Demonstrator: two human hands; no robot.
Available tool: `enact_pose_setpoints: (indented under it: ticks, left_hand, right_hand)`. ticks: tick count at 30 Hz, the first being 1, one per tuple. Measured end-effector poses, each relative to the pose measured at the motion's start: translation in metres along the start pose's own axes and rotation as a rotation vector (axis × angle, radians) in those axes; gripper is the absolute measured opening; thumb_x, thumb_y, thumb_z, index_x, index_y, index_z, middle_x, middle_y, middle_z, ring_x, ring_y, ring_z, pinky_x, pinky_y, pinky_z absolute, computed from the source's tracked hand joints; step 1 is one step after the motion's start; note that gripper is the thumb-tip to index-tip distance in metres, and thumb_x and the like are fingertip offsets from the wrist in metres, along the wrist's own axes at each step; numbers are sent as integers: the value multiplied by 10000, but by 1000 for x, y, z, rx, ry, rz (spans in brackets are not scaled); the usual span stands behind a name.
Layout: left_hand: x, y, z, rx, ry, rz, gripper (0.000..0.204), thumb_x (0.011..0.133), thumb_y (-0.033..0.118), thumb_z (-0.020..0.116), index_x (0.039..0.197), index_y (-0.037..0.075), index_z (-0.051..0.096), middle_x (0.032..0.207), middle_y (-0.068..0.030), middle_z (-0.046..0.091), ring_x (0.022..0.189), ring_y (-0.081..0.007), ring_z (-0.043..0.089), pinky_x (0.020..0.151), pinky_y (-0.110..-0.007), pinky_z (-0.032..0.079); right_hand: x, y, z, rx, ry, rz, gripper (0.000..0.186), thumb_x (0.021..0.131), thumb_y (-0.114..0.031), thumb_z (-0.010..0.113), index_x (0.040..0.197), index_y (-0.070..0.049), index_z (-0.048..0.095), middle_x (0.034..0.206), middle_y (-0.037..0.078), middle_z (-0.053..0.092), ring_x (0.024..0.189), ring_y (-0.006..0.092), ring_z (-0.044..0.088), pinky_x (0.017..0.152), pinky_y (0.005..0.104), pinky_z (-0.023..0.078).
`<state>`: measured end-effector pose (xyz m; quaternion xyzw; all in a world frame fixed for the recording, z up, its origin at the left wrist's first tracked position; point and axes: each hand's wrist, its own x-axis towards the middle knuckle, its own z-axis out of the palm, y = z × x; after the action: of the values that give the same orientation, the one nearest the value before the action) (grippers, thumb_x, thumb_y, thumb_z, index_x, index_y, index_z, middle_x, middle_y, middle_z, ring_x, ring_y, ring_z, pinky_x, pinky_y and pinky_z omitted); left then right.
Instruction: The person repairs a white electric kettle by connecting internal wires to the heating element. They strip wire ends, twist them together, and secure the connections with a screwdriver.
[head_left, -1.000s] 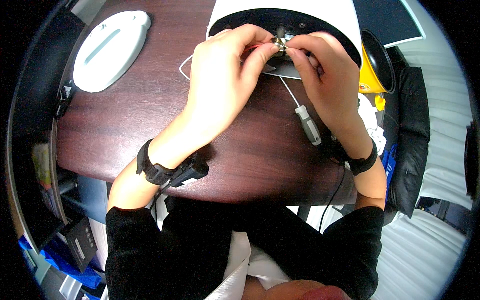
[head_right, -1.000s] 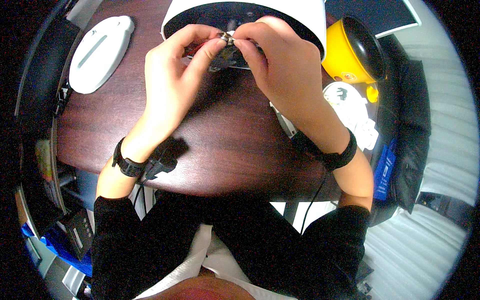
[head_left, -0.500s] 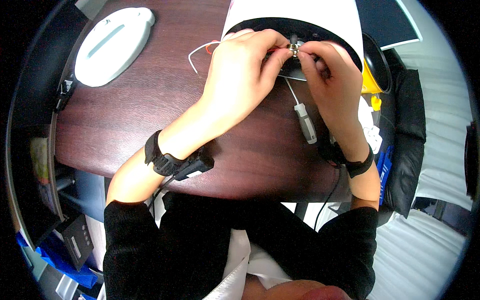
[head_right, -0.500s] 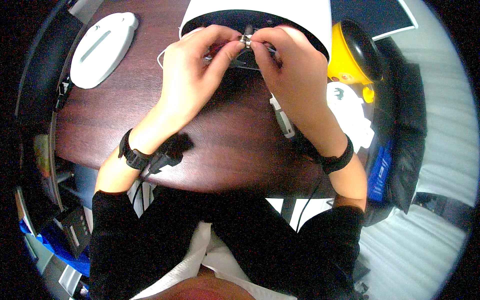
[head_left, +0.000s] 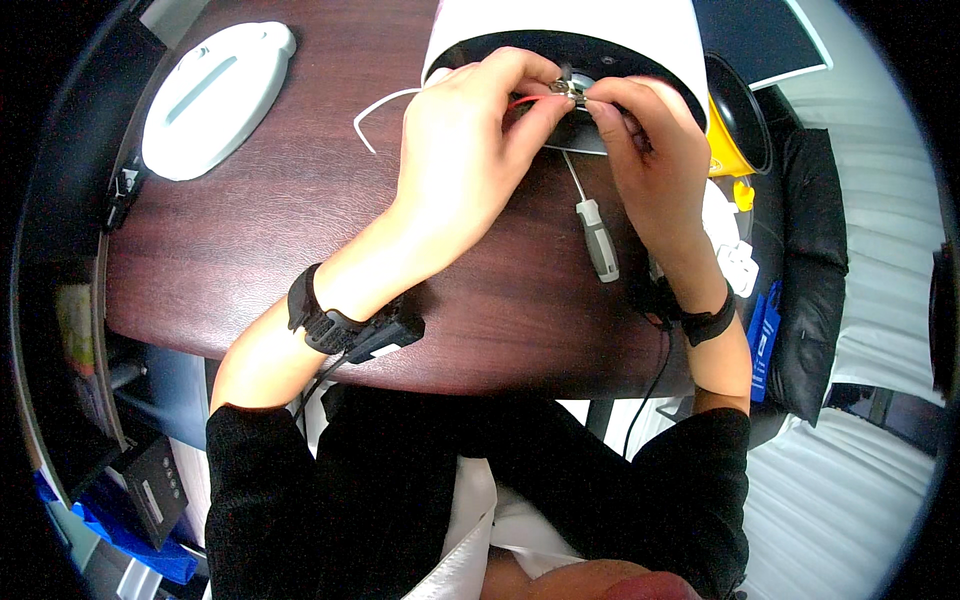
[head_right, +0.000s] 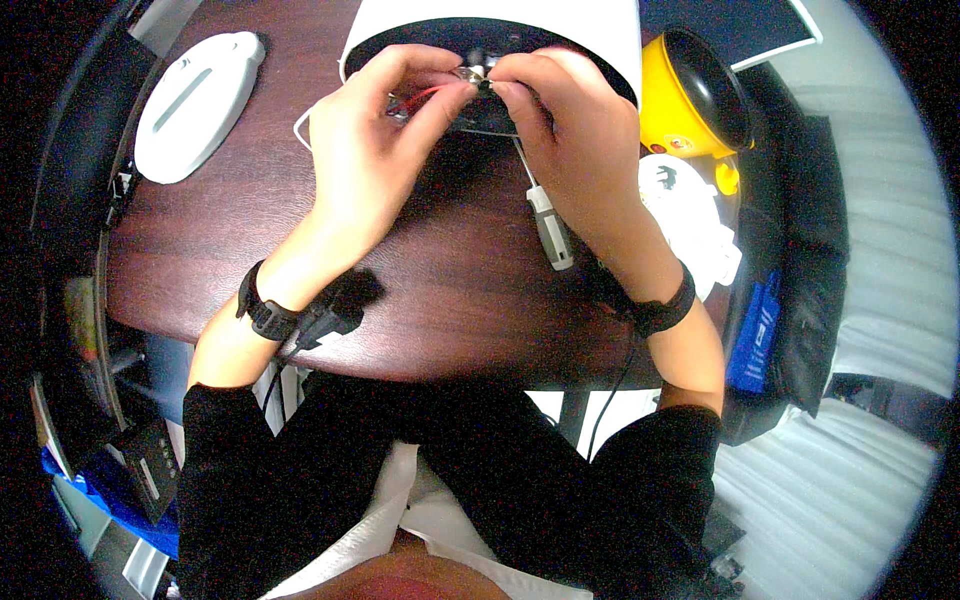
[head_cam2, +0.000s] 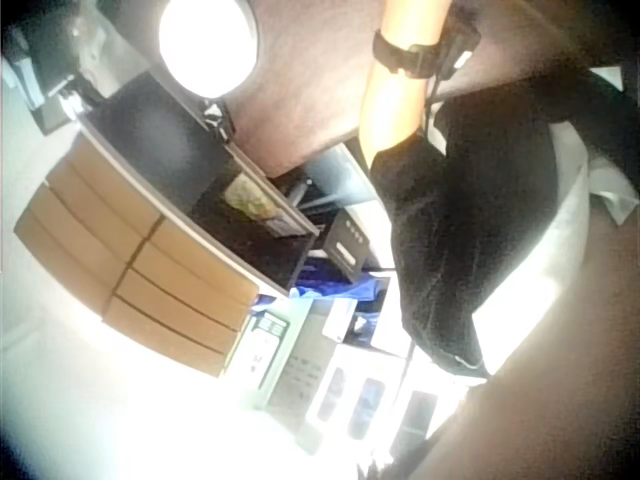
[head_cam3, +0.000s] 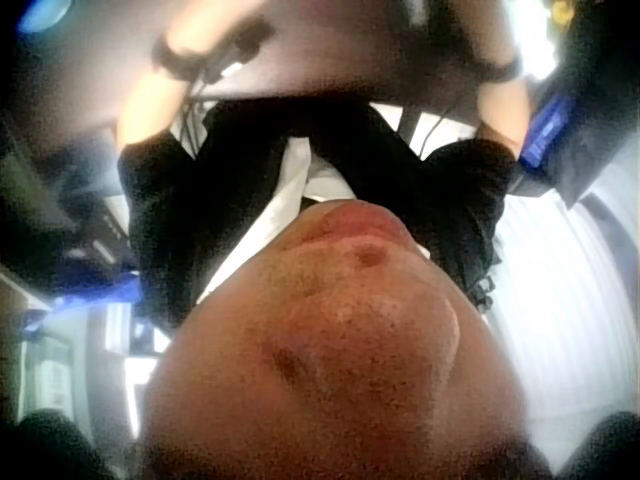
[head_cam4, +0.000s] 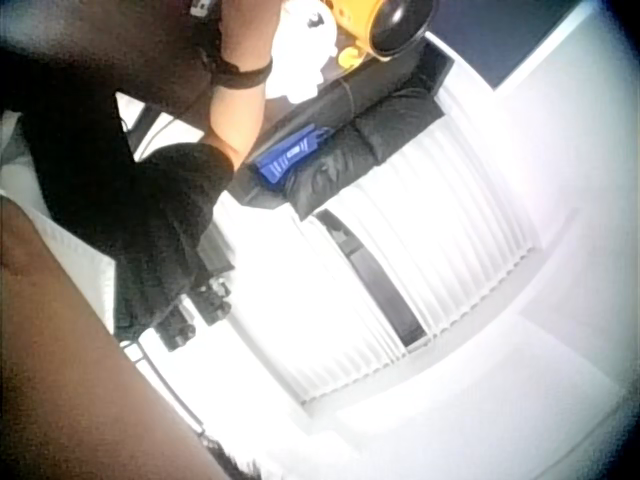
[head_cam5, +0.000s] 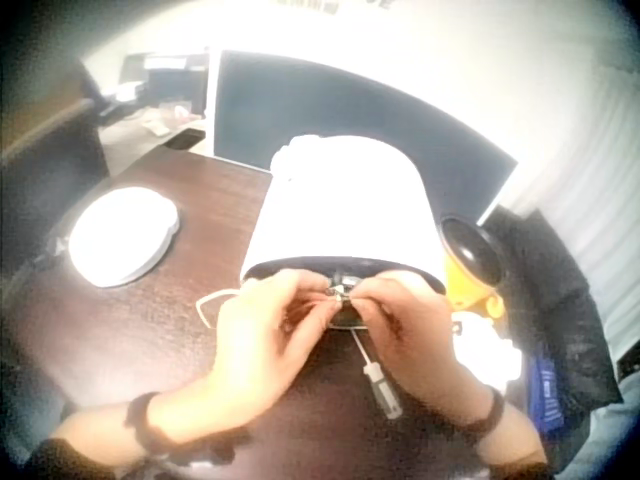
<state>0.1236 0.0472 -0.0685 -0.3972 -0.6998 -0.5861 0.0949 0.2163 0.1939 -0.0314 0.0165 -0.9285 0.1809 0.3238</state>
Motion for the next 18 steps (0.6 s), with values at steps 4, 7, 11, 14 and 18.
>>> enact_pose_setpoints:
  ticks: [4, 7, 11, 14, 18]
  left_hand:
    - [0, -2, -4, 5, 0, 5, 158, 831, 92, 740, 972, 34, 697, 877, -66, 727, 803, -104, 689, 731, -249, 542]
    - [-2, -3, -4, -11, 13, 8, 158, 836, 98, 741, 975, 37, 699, 867, -45, 725, 755, -82, 666, 674, -234, 523]
    - [-3, -5, -2, -73, 40, 20, 154, 840, 100, 739, 976, 39, 701, 849, -28, 716, 719, -64, 633, 644, -221, 500]
    - [-3, -6, -4, -79, 21, 18, 135, 846, 91, 730, 965, 33, 702, 838, -21, 708, 722, -56, 619, 661, -216, 497]
    - [-4, -8, -5, -130, -21, -16, 105, 856, 75, 718, 940, 15, 699, 836, -17, 697, 742, -55, 608, 693, -214, 495]
  right_hand:
    - [4, 5, 2, -6, 6, -72, 93, 860, -112, 665, 945, -77, 675, 887, 124, 660, 777, 314, 652, 687, 366, 527]
    - [5, 3, 6, -10, -6, -40, 92, 860, -115, 664, 945, -83, 679, 895, 123, 665, 794, 316, 656, 700, 370, 531]
    - [6, 3, 6, -22, -8, -47, 96, 857, -117, 670, 947, -88, 683, 900, 122, 669, 809, 316, 659, 712, 366, 536]
    - [5, 5, 6, -12, 5, -74, 98, 848, -110, 680, 942, -84, 683, 901, 122, 670, 812, 314, 660, 716, 363, 536]
    - [6, 3, 5, 5, 10, -109, 98, 837, -97, 690, 934, -77, 684, 896, 120, 669, 815, 308, 661, 723, 358, 537]
